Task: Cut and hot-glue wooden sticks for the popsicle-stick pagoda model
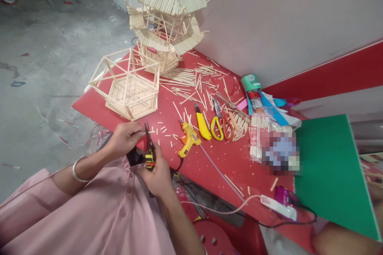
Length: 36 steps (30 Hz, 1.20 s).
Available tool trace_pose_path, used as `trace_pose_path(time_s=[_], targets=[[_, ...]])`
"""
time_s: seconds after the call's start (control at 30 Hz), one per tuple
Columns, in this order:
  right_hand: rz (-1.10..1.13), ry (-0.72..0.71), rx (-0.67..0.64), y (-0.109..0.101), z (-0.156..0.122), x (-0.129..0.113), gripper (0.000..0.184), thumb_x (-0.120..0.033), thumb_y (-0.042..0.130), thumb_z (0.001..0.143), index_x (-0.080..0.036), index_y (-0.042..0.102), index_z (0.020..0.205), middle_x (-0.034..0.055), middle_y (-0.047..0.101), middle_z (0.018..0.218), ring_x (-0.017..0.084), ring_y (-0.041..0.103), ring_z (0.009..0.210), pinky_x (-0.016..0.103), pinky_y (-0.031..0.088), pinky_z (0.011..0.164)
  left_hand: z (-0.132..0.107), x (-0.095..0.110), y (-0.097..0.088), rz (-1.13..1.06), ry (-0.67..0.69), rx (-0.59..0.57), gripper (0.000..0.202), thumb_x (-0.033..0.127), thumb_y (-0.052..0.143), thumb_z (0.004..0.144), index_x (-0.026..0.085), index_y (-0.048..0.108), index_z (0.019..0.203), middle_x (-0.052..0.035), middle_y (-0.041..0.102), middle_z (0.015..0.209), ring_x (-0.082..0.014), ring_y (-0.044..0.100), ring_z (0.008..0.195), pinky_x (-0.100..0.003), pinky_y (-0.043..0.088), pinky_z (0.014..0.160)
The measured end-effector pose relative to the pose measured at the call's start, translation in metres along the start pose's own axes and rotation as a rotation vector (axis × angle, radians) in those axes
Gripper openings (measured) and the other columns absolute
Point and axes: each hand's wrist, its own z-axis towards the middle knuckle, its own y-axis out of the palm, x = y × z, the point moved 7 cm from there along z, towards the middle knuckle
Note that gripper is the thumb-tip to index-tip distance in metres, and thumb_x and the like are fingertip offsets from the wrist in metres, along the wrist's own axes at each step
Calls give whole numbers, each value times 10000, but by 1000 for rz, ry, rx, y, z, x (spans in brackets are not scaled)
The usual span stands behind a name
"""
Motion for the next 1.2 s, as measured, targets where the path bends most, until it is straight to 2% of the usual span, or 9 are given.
trace_pose_path(time_s=[0.2, 0.5, 0.63, 0.73, 0.83, 0.97, 1.03, 1.13, 1.2], targets=[[-102, -135, -10, 0, -1, -12, 698, -107, 582, 673, -229, 448, 1347, 22, 643, 1022, 162, 605, 782, 287, 495, 724, 4, -10, 5, -200, -191, -96, 263, 256, 537, 823, 160, 548, 578, 27, 499, 549, -92, 443, 519, -211, 373, 512], [-265, -95, 0, -3, -1, -13, 658, -127, 592, 686, -219, 454, 1323, 14, 666, 959, 174, 626, 778, 298, 513, 724, 1, -21, 10, -299, -362, -173, 263, 322, 562, 782, 151, 563, 583, 43, 452, 522, -80, 391, 491, -206, 337, 491], [-193, -116, 27, -6, -2, -13, 746, -126, 602, 668, -213, 415, 1384, 58, 628, 1135, 200, 609, 930, 328, 496, 827, 4, -21, 3, -180, -276, -66, 270, 303, 557, 810, 154, 583, 587, 18, 544, 562, -104, 478, 547, -221, 392, 547], [-26, 26, -5, -8, -5, -3, 698, -104, 604, 635, -233, 486, 1311, -15, 612, 894, 144, 557, 729, 273, 468, 687, 5, -17, -1, -81, -168, -4, 238, 278, 575, 829, 159, 636, 632, -9, 640, 638, -125, 564, 618, -234, 437, 616], [375, 219, -131, 1, -11, 4, 641, -109, 629, 577, -246, 566, 1201, -56, 509, 737, 97, 439, 587, 218, 351, 530, 5, -18, 0, -115, -121, 8, 205, 274, 589, 847, 164, 678, 699, -17, 675, 676, -129, 599, 638, -227, 460, 622], [833, 433, -256, 20, -16, 7, 628, -117, 633, 499, -256, 607, 1110, -45, 491, 718, 86, 381, 548, 211, 305, 501, 2, -24, 4, -80, -106, 23, 220, 289, 579, 882, 164, 690, 740, -11, 657, 660, -126, 592, 610, -218, 458, 580], [802, 465, -206, 21, -13, 13, 596, -114, 626, 493, -254, 619, 1073, -46, 506, 703, 83, 373, 523, 212, 301, 482, -1, -22, 4, 107, -35, 42, 228, 253, 542, 907, 171, 690, 753, -29, 665, 712, -134, 603, 661, -227, 465, 616], [536, 367, -13, 6, -6, 20, 575, -58, 620, 501, -239, 628, 1047, -66, 509, 669, 79, 390, 525, 197, 298, 476, -7, -21, 6, 464, 56, 46, 249, 187, 487, 923, 187, 691, 779, -62, 666, 791, -165, 609, 768, -249, 463, 656], [495, 334, 56, -2, -5, 20, 586, -35, 624, 516, -238, 622, 1065, -74, 512, 674, 72, 388, 529, 186, 300, 478, -9, -23, 8, 555, 83, 39, 258, 180, 467, 934, 192, 691, 809, -66, 654, 807, -173, 600, 785, -255, 460, 657]])
